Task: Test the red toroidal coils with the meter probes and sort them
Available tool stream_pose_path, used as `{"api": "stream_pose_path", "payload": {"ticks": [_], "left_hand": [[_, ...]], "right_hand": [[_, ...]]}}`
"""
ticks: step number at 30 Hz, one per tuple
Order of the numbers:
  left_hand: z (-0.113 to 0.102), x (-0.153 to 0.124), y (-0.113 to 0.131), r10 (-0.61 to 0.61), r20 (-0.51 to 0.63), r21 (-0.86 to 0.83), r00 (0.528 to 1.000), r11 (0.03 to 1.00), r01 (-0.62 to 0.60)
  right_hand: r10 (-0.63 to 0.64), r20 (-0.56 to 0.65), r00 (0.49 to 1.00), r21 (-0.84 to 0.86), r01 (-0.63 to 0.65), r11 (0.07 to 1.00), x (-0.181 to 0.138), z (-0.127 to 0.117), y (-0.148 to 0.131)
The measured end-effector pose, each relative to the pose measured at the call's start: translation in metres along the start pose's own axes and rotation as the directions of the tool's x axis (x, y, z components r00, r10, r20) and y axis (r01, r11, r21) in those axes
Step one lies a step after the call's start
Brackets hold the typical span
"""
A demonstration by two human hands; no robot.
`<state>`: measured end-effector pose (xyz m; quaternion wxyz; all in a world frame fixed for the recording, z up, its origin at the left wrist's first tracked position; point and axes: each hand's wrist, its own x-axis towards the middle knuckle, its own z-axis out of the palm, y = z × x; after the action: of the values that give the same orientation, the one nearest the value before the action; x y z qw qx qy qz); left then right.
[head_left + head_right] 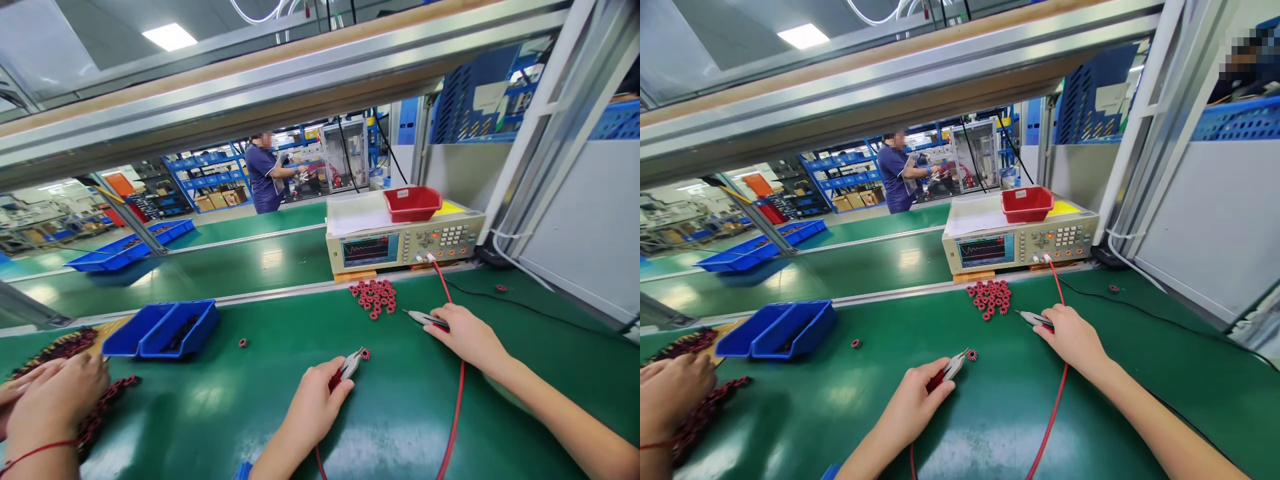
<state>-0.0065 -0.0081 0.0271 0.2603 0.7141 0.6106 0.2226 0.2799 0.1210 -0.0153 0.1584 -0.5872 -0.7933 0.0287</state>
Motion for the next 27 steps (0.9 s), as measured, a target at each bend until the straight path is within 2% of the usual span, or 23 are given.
{"api": "stream_pose_path", "payload": {"ticks": [7,10,12,15,17,21,27], "left_hand": [[0.001,0.001,0.001,0.007,-0.008,0.04,1.0,0.999,-0.007],[0.001,0.001,0.002,0.01,-0.005,0.038,1.0,0.999,-0.01],[0.001,0.001,0.002,0.015,-0.009,0.04,1.0,0.999,-0.015],[0.001,0.001,0.002,0.023,-0.014,0.045,1.0,0.999,-0.023],[0.002,0.001,0.002,0.024,-0.019,0.049,1.0,0.999,-0.023],[0.001,0.001,0.002,0.019,-0.024,0.053,1.0,0.998,-0.018],[0.0,0.001,0.005,0.005,-0.005,0.041,1.0,0.999,-0.005]], "right_hand": [[0.004,0.06,0.998,0.035,-0.006,0.999,0.001,-0.003,-0.003],[0.033,0.036,0.999,0.068,-0.035,0.997,0.001,-0.009,-0.009],[0.037,0.021,0.999,0.148,-0.04,0.988,-0.001,-0.014,-0.016],[-0.033,0.022,0.999,0.314,0.025,0.949,-0.005,-0.02,-0.027],[-0.121,-0.012,0.993,0.391,0.117,0.913,-0.009,-0.022,-0.035],[-0.281,-0.056,0.958,0.428,0.277,0.86,-0.017,-0.025,-0.047],[-0.343,0.06,0.937,0.435,0.285,0.854,-0.028,-0.035,-0.064]]}}
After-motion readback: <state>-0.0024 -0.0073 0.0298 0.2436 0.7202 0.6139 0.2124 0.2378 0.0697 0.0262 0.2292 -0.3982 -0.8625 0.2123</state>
